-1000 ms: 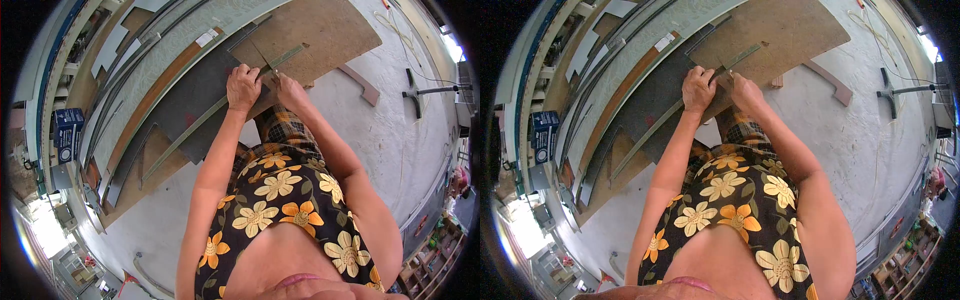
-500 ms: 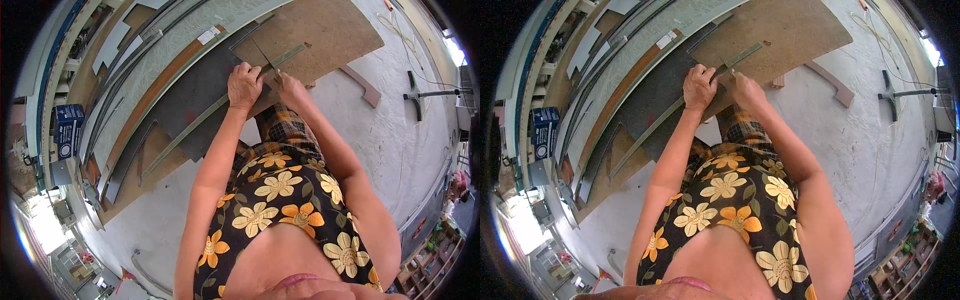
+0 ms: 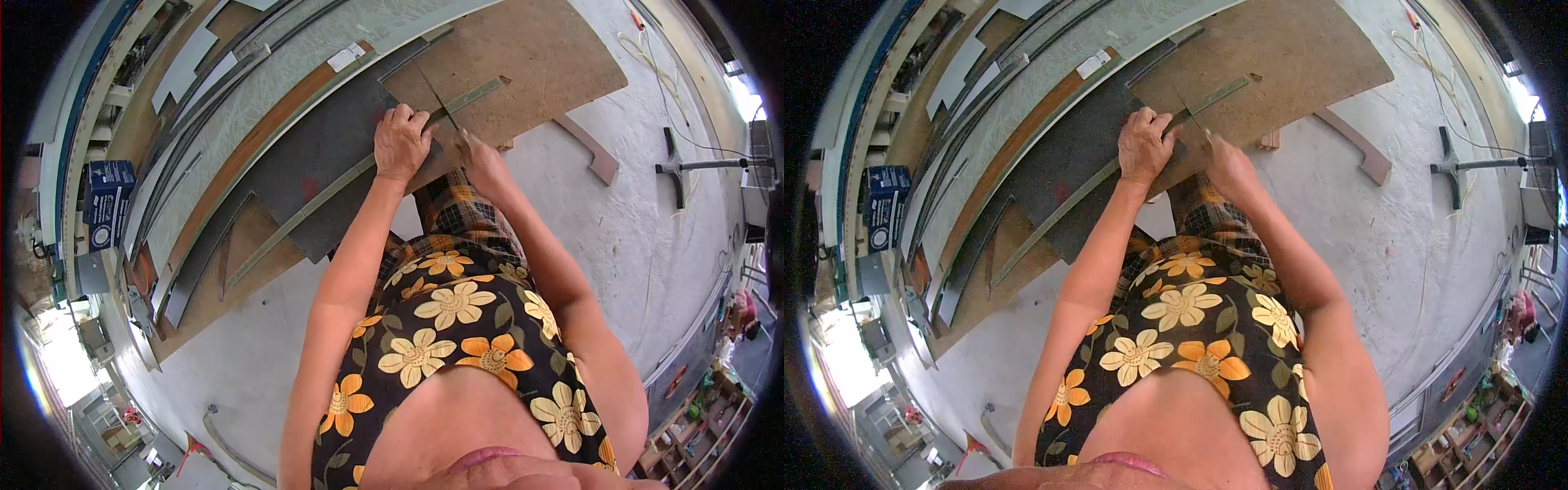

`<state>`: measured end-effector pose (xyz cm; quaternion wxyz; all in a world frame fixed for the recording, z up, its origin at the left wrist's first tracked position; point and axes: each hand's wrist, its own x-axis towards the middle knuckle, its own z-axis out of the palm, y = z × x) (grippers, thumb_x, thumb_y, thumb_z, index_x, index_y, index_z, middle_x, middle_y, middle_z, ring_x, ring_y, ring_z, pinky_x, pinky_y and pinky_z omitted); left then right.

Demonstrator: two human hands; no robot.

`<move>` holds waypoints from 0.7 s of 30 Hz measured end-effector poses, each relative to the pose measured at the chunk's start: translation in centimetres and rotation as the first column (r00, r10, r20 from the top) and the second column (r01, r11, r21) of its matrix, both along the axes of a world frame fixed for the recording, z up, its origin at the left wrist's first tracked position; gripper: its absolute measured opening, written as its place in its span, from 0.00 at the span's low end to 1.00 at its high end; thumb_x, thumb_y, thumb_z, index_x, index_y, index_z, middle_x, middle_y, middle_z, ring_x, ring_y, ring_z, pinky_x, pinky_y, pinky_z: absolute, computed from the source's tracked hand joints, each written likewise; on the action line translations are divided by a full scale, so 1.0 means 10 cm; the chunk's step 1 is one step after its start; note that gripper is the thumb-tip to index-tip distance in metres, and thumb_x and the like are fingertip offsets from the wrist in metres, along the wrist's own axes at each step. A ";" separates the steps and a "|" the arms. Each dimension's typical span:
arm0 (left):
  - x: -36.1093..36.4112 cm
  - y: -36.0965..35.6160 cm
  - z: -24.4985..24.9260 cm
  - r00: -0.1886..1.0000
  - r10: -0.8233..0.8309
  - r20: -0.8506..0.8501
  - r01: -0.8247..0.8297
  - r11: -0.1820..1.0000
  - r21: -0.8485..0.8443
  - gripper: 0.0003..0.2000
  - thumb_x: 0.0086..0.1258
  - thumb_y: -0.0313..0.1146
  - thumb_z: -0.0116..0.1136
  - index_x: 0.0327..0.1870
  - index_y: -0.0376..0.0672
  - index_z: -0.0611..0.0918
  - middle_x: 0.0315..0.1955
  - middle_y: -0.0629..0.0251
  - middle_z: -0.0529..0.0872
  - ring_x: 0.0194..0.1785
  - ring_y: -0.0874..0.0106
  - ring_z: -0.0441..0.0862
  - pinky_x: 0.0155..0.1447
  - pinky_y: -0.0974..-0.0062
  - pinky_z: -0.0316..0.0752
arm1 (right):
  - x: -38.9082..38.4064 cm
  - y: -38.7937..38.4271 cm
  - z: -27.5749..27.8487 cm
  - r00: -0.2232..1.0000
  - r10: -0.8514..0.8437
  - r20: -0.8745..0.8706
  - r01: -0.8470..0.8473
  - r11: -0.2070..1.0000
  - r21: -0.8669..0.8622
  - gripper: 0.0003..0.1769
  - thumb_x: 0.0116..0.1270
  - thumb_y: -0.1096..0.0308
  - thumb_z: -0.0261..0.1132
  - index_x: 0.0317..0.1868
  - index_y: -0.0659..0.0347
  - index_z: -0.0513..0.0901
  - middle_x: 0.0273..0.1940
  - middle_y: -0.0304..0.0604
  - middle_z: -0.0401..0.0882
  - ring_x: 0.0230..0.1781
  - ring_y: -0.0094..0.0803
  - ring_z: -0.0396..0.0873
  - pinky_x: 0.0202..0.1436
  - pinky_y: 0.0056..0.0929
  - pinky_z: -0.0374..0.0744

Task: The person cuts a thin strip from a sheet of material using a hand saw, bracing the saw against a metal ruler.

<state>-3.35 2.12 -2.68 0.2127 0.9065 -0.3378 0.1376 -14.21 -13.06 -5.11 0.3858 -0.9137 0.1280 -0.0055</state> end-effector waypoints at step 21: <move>-0.02 0.04 -0.03 0.999 -0.042 0.028 0.043 0.998 -0.055 0.13 0.59 0.37 0.68 0.44 0.46 0.85 0.37 0.65 0.78 0.44 0.64 0.78 0.46 0.65 0.75 | -0.67 0.01 0.42 0.998 -0.050 -0.044 0.053 0.996 0.066 0.15 0.75 0.63 0.50 0.50 0.65 0.75 0.40 0.66 0.79 0.45 0.65 0.75 0.47 0.55 0.73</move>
